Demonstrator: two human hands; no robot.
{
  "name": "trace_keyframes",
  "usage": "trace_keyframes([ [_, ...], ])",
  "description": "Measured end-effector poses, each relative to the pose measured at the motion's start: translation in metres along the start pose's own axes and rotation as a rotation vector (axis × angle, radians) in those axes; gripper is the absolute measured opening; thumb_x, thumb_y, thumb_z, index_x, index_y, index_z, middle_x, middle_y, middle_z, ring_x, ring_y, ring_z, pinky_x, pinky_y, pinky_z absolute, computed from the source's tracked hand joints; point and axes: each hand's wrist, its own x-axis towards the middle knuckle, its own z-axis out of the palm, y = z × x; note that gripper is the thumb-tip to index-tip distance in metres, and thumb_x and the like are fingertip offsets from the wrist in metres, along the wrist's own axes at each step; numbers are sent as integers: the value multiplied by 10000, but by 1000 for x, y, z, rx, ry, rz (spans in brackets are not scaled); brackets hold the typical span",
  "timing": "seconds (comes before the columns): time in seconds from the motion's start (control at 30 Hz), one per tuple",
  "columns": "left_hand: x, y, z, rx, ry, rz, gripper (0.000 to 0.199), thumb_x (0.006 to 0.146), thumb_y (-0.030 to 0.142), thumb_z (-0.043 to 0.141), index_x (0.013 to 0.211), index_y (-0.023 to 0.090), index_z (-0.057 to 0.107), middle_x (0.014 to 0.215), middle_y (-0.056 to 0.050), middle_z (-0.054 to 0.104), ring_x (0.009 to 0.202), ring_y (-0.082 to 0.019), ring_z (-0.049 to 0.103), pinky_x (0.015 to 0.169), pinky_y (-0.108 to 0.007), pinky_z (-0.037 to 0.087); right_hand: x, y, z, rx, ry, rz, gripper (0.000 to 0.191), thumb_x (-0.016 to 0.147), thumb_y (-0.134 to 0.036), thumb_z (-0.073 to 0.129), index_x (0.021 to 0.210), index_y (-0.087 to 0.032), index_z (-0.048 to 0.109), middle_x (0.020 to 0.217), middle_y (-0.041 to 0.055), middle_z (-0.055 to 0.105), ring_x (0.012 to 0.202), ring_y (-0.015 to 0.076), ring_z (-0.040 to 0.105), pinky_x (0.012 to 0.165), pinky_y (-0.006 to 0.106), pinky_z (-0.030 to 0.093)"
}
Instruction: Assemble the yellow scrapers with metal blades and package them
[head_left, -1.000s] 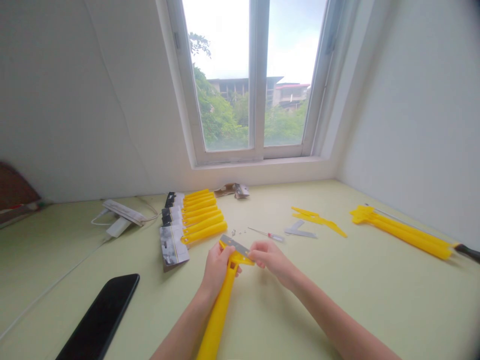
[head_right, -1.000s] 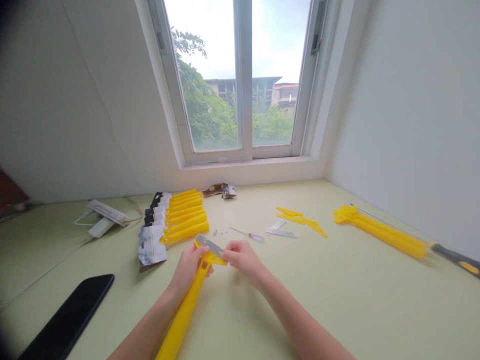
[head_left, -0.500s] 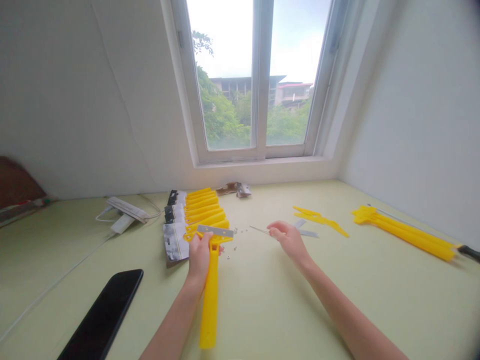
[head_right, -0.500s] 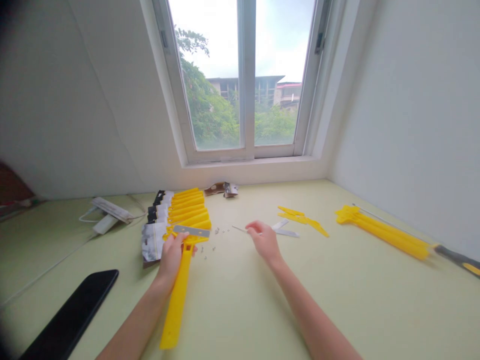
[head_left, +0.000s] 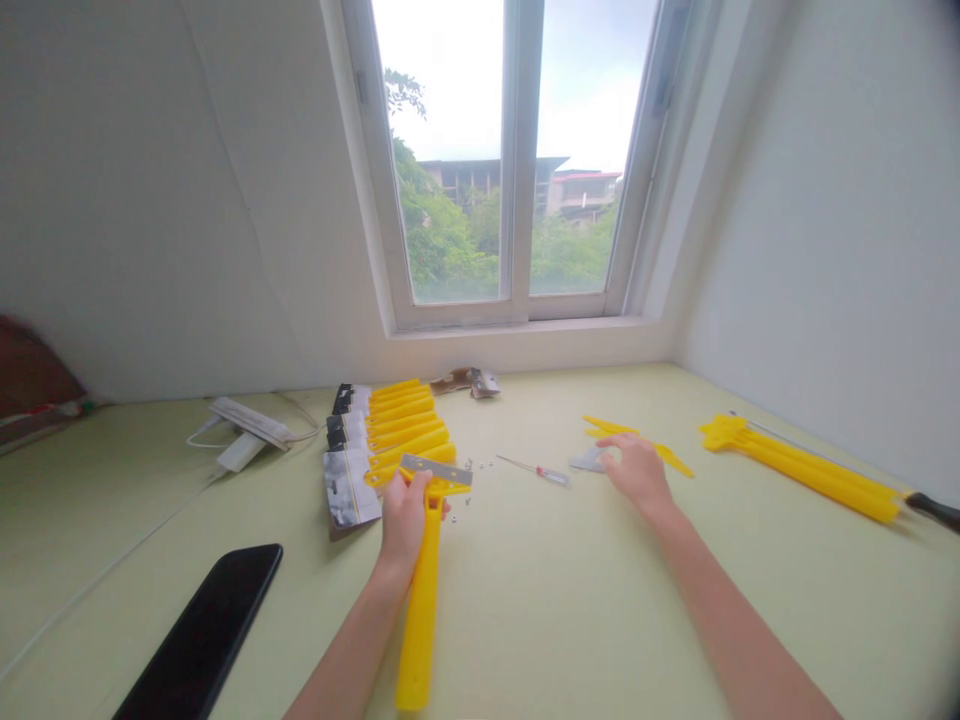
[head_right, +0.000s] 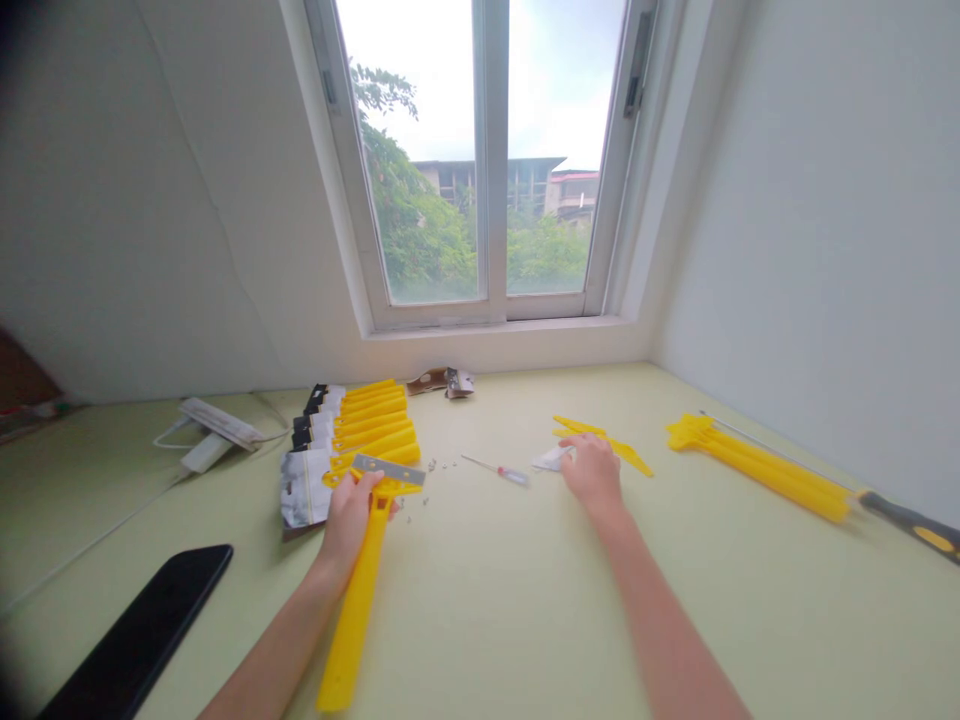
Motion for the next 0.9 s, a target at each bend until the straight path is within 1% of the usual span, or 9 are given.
trace_keyframes([
  [0.1,0,-1,1,-16,-32,2,148,705,288,506,761,168,438,570,42,551,374,-89,504,377,-210,388,7,24,-2,-66,-17,89,322,714,-167,421,931,-163,658,1025,85,632,971,222,547,875,317,385],
  [0.23,-3,-2,3,-26,-74,11,142,704,282,507,749,172,430,540,56,534,353,-86,489,365,-206,371,9,46,1,-162,-23,152,442,751,-165,375,1166,-130,523,1228,126,505,1129,251,443,900,372,365],
  [0.3,-4,-2,4,-23,-81,-3,142,699,278,510,736,171,424,525,59,527,343,-84,482,358,-201,359,8,54,4,-200,-65,180,450,776,-208,367,1204,-129,484,1243,131,489,1148,248,425,902,381,362],
  [0.37,-5,-2,6,-15,-90,-15,136,699,270,508,726,170,422,501,63,512,337,-84,477,354,-197,349,6,59,6,-212,-78,226,440,792,-262,367,1195,-138,490,1200,132,525,1094,257,471,872,387,380],
  [0.47,-6,-3,7,-9,-110,-25,130,705,268,502,736,168,426,490,68,501,341,-86,481,358,-196,348,6,62,5,-216,-45,322,401,788,-297,392,1138,-174,545,1112,123,580,999,273,526,802,386,410],
  [0.53,-6,-4,8,-8,-120,-34,134,706,273,502,744,167,429,497,67,502,345,-87,484,359,-197,348,6,61,2,-218,-31,373,371,780,-281,414,1096,-182,580,1084,128,593,985,281,531,778,378,417],
  [0.67,-7,-4,8,-9,-138,-45,147,701,280,507,750,166,428,504,66,503,346,-87,480,365,-203,354,7,60,-5,-200,-48,389,342,773,-247,432,1038,-141,621,1004,144,629,946,264,560,765,327,425],
  [0.8,-8,-5,9,5,-145,-61,160,700,288,507,770,166,430,513,60,511,356,-92,489,366,-203,355,7,58,-12,-174,-45,458,351,783,-234,385,1012,-157,640,906,163,655,820,269,609,661,337,451],
  [0.9,-10,-5,11,12,-168,-60,166,699,292,506,777,165,432,506,60,503,360,-95,492,367,-203,357,7,46,-14,-141,-26,465,359,770,-236,391,1028,-179,633,909,157,659,801,270,615,648,342,456],
])
